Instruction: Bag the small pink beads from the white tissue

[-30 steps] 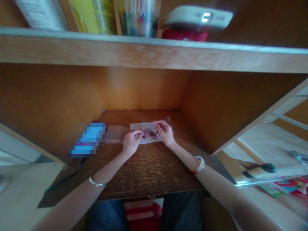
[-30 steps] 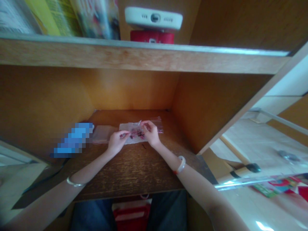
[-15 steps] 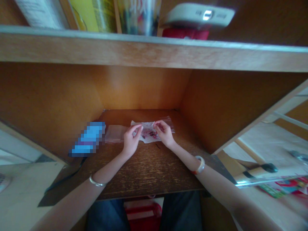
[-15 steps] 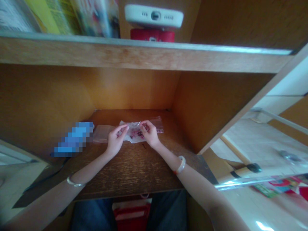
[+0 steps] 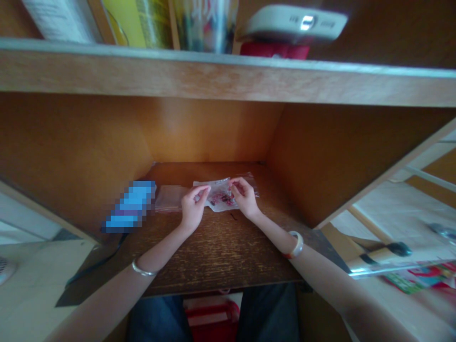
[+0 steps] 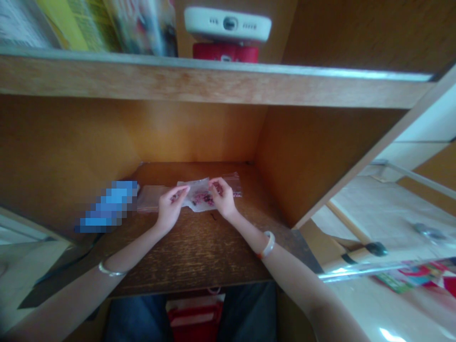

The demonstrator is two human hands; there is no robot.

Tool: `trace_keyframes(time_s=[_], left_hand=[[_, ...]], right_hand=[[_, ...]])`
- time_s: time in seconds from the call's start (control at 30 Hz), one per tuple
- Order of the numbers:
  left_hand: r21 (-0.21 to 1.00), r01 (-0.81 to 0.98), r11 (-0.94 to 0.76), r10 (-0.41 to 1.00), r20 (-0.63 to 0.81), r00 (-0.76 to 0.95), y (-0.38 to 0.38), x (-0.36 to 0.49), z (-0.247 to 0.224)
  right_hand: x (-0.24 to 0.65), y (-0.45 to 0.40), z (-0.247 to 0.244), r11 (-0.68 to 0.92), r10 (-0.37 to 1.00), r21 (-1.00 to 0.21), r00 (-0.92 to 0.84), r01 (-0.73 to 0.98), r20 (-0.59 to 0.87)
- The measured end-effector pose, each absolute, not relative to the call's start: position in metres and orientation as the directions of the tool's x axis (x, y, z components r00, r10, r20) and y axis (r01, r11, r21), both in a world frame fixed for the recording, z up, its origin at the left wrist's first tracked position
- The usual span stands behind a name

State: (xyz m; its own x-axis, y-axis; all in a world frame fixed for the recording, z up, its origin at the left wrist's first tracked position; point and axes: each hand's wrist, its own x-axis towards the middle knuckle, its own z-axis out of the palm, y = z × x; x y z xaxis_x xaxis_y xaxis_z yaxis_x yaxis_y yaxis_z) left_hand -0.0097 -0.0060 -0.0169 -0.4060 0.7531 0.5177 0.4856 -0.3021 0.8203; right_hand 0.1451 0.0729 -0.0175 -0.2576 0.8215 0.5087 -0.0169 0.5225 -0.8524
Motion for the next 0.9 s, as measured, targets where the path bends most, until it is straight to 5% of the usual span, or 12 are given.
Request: trace_keyframes(time_s=[0.9], left_hand=[[0.773,0.593,-0.223,0.812,0.484,-0.326,-0.0011,-0.0109,-0.0251]], right_hand=[[0.1428,0.0693,-0.0155,0.485,0.848,-0.864,-0.17,-0.133,0.502]])
